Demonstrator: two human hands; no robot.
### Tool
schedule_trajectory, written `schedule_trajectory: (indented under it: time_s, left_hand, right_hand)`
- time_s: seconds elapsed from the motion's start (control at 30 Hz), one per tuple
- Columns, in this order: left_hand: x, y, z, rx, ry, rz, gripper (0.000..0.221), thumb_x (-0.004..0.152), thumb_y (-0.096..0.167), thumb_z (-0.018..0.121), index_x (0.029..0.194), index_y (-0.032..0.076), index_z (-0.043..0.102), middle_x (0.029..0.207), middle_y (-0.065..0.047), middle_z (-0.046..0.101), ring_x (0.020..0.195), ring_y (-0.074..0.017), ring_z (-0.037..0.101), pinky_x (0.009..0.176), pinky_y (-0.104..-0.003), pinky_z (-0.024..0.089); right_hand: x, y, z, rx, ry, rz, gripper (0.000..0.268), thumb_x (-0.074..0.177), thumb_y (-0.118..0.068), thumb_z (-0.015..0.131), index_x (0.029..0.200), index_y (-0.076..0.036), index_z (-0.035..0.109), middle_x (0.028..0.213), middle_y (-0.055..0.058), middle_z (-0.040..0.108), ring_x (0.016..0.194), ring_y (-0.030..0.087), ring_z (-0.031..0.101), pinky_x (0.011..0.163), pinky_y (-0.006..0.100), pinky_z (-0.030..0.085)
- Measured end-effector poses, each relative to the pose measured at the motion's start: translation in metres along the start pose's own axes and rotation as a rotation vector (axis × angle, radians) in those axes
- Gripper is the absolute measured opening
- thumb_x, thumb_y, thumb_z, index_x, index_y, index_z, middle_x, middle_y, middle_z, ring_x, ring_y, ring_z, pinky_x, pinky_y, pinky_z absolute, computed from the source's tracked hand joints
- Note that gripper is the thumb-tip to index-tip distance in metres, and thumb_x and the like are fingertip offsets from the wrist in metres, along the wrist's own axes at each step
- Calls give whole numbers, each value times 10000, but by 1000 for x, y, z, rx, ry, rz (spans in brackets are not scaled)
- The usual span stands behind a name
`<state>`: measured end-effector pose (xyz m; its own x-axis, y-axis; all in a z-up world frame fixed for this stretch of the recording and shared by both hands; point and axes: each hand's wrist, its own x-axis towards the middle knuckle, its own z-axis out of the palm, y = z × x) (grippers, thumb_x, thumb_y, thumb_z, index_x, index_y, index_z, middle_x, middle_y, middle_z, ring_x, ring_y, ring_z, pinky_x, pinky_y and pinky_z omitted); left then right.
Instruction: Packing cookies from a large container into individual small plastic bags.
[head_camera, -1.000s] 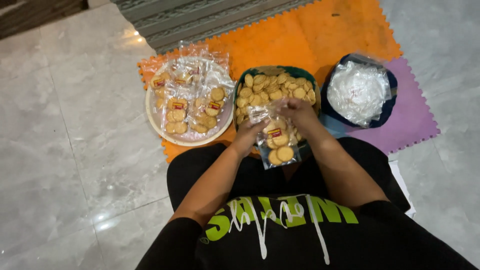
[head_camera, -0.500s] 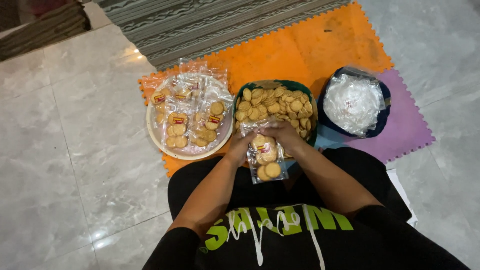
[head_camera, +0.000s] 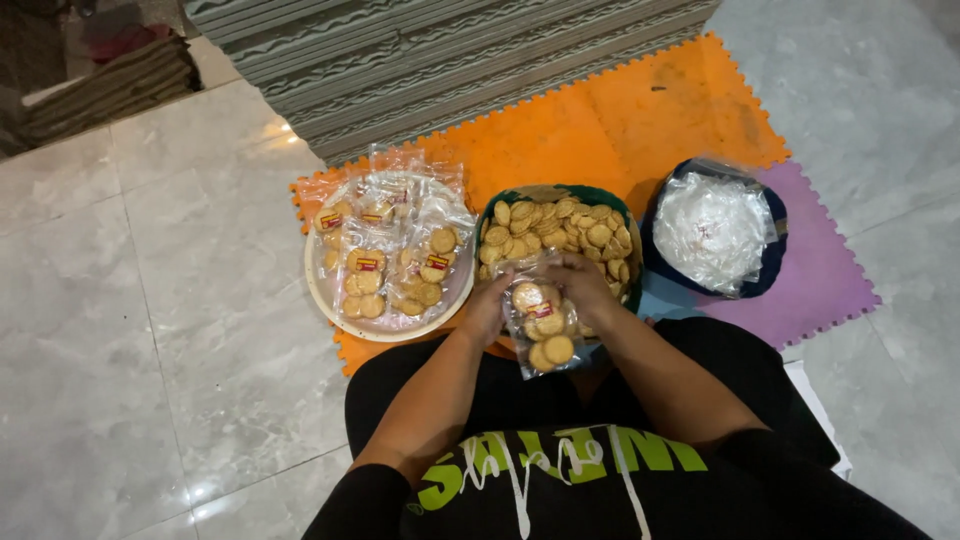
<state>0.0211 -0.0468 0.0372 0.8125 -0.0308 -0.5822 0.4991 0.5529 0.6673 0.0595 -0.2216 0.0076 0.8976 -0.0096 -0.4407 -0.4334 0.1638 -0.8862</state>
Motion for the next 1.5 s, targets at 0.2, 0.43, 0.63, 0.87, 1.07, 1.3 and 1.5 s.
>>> schedule_trajectory:
  time_s: [0.2, 0.43, 0.63, 0.87, 1.07, 1.3, 1.5]
  left_hand:
    - [-4, 3, 1, 18, 22, 18, 305, 881, 282, 803, 946, -12, 754, 769, -117, 632, 620, -204, 649, 556, -315, 569]
    - [33, -39, -23, 92, -24, 68, 273, 860, 236, 863, 917, -2, 741, 736, -152, 690, 599, -250, 715, 498, -368, 633]
    - [32, -46, -27, 482, 25, 139, 274, 839, 372, 823, 1022, 169, 831, 880, -109, 755, 845, -213, 719, 725, -383, 610]
    - [47, -59, -35, 599, 72, 128, 227, 810, 429, 807, 1003, 314, 838, 915, 18, 766, 908, -138, 689, 904, -327, 556]
    - [33, -40, -25, 453, 82, 134, 193, 806, 344, 800, 938, 206, 828, 762, -35, 696, 731, -169, 668, 677, -333, 579]
    - [27, -33, -24, 74, 69, 120, 151, 919, 152, 725, 942, 7, 693, 753, -59, 636, 677, -176, 674, 592, -298, 583]
    - [48, -53, -45, 144, -4, 92, 194, 889, 176, 788, 994, 27, 721, 766, -95, 667, 630, -204, 709, 517, -306, 603]
  right_hand:
    - [-24, -39, 12, -80, 8, -20, 124, 879, -95, 743, 948, 5, 716, 713, 52, 588, 602, 112, 571, 495, 200, 448]
    - [-6, -4, 3, -572, -24, -96, 422, 790, -377, 899, 979, -34, 741, 770, 121, 651, 738, 228, 628, 616, 355, 505]
    - [-11, 3, 6, -544, 8, -107, 416, 749, -306, 922, 965, -3, 738, 778, 129, 679, 756, 235, 659, 651, 348, 522]
    - [-17, 6, 9, -476, 64, -105, 335, 773, -304, 913, 932, -54, 756, 747, 89, 690, 722, 194, 652, 614, 314, 515]
    - [-22, -2, 17, -252, 68, -64, 75, 856, -132, 747, 881, -68, 718, 696, 61, 612, 624, 187, 598, 540, 306, 460]
    - [-35, -24, 15, -138, 52, -65, 131, 920, -165, 722, 883, -39, 717, 672, 46, 599, 614, 139, 574, 537, 242, 422]
    - [-12, 2, 0, -227, 22, -103, 111, 869, -149, 783, 859, -53, 730, 675, 44, 578, 634, 143, 547, 529, 258, 406]
